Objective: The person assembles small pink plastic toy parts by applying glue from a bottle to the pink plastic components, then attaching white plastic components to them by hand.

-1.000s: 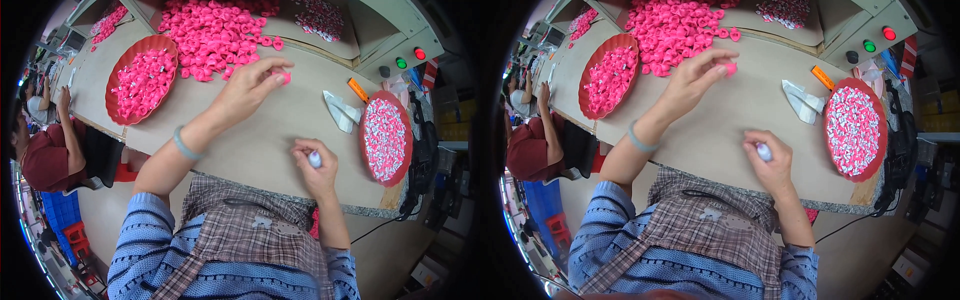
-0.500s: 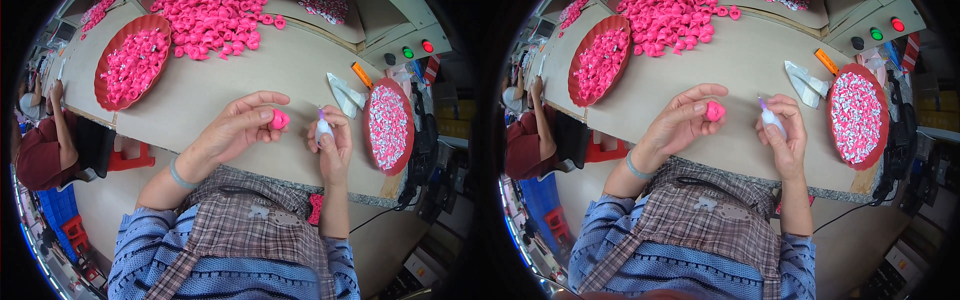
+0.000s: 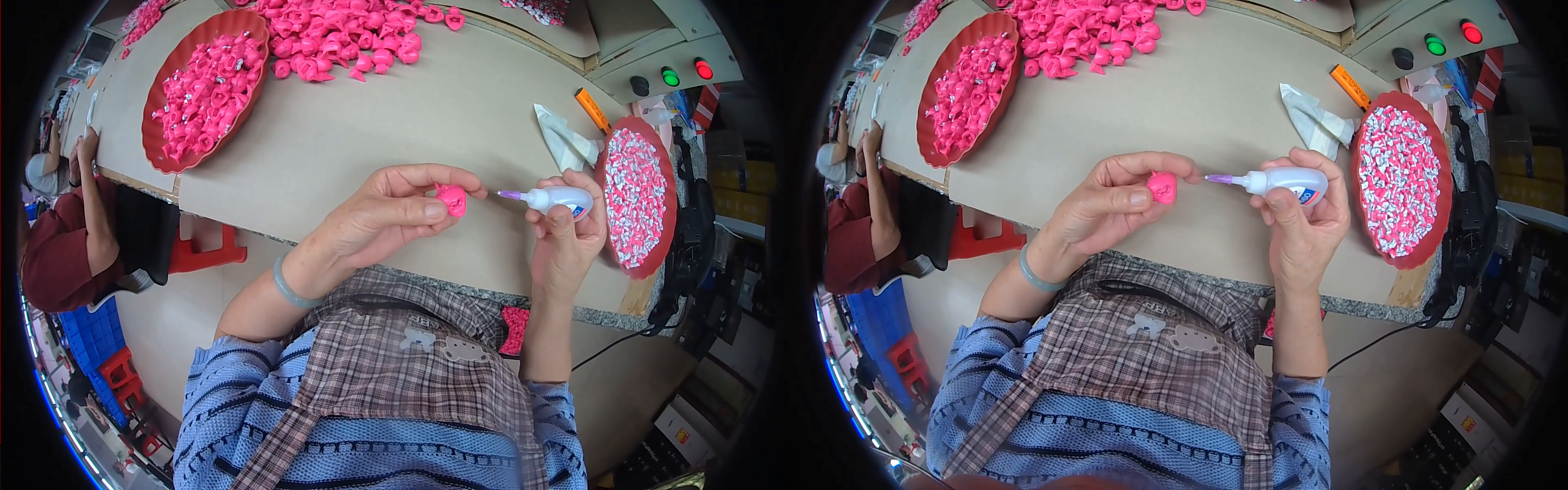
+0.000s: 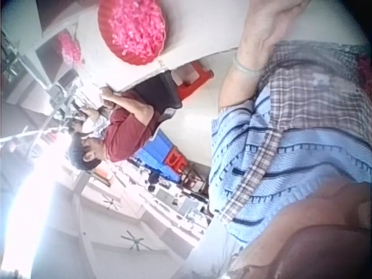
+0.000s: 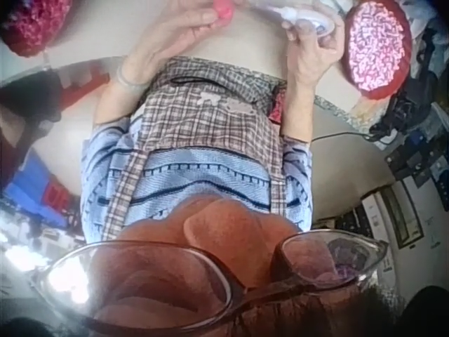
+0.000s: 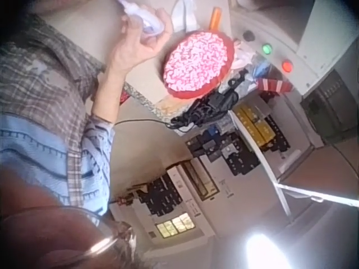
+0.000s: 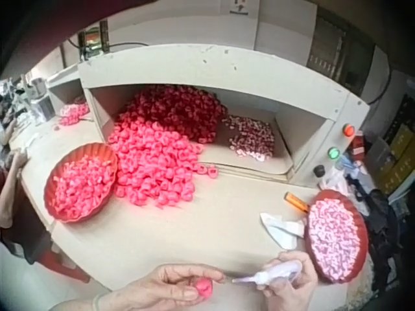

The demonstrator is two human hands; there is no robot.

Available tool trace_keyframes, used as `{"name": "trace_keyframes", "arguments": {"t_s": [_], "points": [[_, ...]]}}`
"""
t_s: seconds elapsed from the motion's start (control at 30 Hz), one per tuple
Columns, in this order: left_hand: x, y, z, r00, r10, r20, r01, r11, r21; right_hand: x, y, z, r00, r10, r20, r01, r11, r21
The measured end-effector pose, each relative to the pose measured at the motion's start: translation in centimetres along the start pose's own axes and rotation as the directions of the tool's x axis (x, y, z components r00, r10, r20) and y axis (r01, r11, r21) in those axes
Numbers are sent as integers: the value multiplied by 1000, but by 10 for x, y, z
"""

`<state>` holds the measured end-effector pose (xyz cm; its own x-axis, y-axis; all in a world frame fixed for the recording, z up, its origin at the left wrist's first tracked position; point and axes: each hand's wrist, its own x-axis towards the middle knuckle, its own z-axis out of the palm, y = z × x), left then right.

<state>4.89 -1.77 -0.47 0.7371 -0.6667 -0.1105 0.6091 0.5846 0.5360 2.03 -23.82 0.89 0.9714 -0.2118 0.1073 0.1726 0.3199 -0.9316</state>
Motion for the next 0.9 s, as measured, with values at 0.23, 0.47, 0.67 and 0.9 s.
{"name": "trace_keyframes", "arguments": {"t_s": [0.23, 0.47, 0.67, 0.9], "points": [[-1, -4, -6, 996, 25, 88, -23, 999, -30, -3, -9, 9, 996, -89, 19, 90, 991, -98], [0, -8, -5, 999, 32, -19, -31, 998, 60, -8, -10, 12, 958, -263, 116, 285, 921, -266], [-1, -9, -8, 998, 48, -37, -44, 996, 83, -12, -10, 13, 926, -330, 183, 377, 813, -443], [-1, -13, -11, 998, 46, -38, -42, 994, 96, -13, -9, 14, 902, -360, 240, 432, 738, -517]]}}
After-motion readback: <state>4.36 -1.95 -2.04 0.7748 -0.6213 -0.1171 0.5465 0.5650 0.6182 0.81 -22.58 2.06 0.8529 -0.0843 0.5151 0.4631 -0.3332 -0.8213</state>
